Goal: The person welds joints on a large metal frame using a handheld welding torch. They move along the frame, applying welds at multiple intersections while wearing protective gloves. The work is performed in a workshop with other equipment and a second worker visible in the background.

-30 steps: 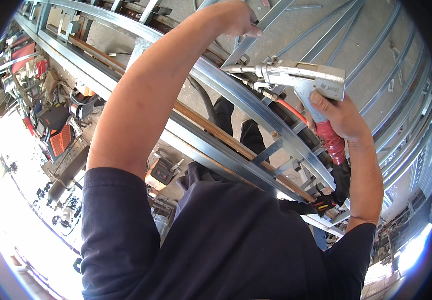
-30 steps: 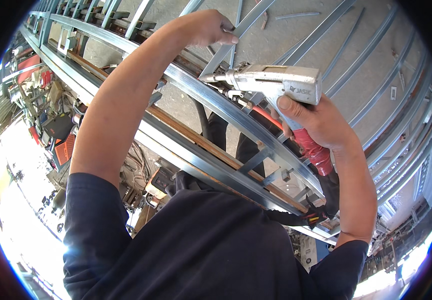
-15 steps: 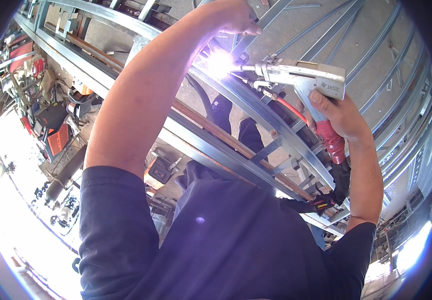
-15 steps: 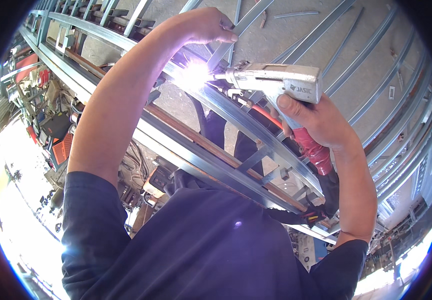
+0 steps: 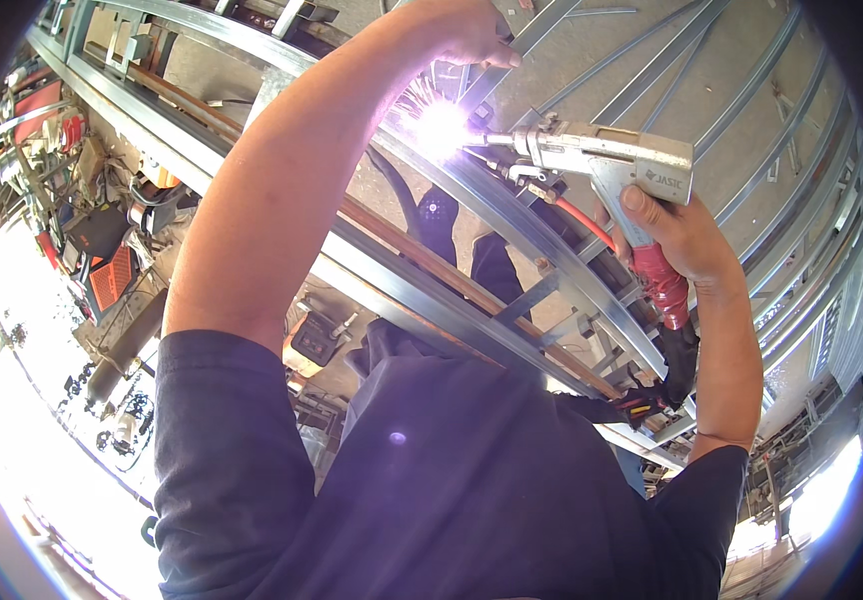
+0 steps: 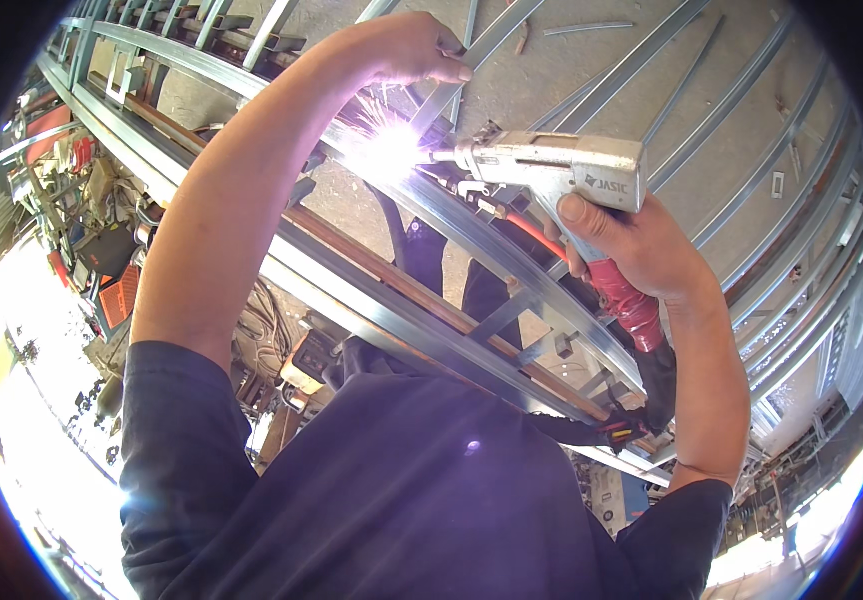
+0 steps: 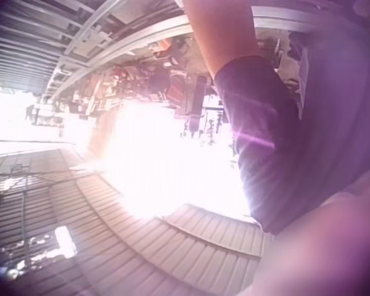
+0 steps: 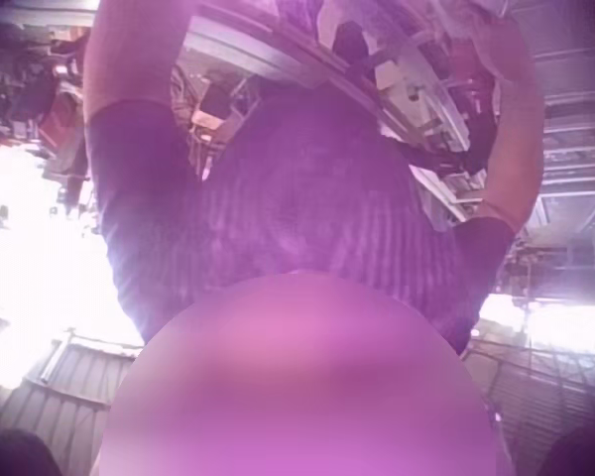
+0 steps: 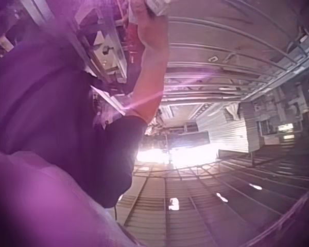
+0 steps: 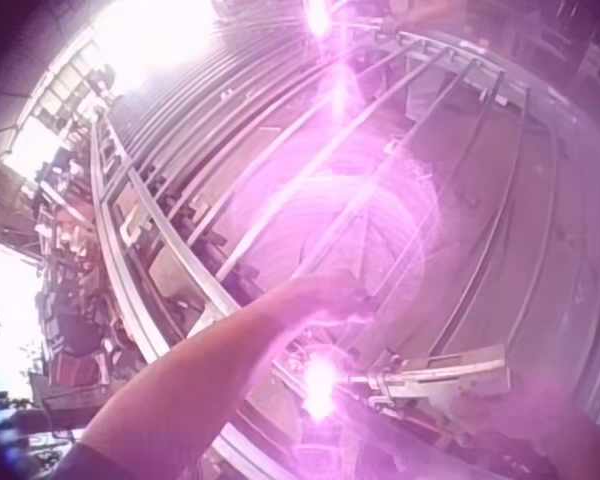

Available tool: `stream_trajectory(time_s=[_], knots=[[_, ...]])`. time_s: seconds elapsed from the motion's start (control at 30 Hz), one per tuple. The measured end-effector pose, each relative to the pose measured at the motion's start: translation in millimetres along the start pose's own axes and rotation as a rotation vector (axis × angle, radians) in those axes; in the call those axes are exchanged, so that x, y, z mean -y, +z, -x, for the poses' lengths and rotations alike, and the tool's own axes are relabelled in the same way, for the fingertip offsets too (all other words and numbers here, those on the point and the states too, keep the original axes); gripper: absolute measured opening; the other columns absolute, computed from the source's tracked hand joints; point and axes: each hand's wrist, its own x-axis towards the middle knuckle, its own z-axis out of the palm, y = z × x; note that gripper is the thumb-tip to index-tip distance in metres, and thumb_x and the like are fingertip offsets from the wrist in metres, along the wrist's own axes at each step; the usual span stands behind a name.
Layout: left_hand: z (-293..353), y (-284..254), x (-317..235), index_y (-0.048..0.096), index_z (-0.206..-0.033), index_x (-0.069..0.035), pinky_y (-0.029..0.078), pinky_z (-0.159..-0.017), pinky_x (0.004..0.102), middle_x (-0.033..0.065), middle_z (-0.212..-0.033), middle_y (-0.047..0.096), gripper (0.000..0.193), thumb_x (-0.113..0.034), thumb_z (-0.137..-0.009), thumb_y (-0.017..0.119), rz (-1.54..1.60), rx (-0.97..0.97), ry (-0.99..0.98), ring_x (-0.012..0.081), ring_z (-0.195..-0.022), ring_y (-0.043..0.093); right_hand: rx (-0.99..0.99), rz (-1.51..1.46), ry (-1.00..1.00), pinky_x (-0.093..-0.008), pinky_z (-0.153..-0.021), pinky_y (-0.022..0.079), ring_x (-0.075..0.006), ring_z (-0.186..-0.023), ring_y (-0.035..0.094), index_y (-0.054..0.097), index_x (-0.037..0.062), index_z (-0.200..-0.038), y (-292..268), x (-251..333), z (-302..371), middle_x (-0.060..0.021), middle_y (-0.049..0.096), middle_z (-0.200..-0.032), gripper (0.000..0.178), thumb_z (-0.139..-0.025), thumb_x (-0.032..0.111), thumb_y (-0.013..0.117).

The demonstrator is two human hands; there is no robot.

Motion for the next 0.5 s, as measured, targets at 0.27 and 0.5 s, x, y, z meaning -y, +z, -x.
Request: stream_trajectory(time_s=[0.27,0.5], knots=[[-2,0,1,0.076,-0.116,-0.008,0.055,-0.084,0.0456,0.0174,-0.102,0.075,0.039,-0.036,-0.089,0.075,-0.046,-0.012,0.048,0.0322,-0.093,0.072,0.004,-0.01,0.012,-0.0287,-0.056,0.055,-0.0151,-0.066,0.066,0.058,0.0014,-0.133,-1,0,3,-0.0111,0.07,-0.092,0.053,-0.098,0.039,0.071],[-7,7,0,0.075,-0.112,-0.005,0.056,-0.085,0.0505,0.024,-0.102,0.073,0.038,-0.035,-0.088,0.071,-0.229,-0.133,0.141,0.0406,-0.095,0.071,-0.077,0.026,-0.017,-0.0292,-0.056,0.056,-0.0163,-0.065,0.067,0.054,-0.0005,-0.139,-12,-13,22,-0.0143,0.07,-0.095,0.062,-0.097,0.04,0.072]])
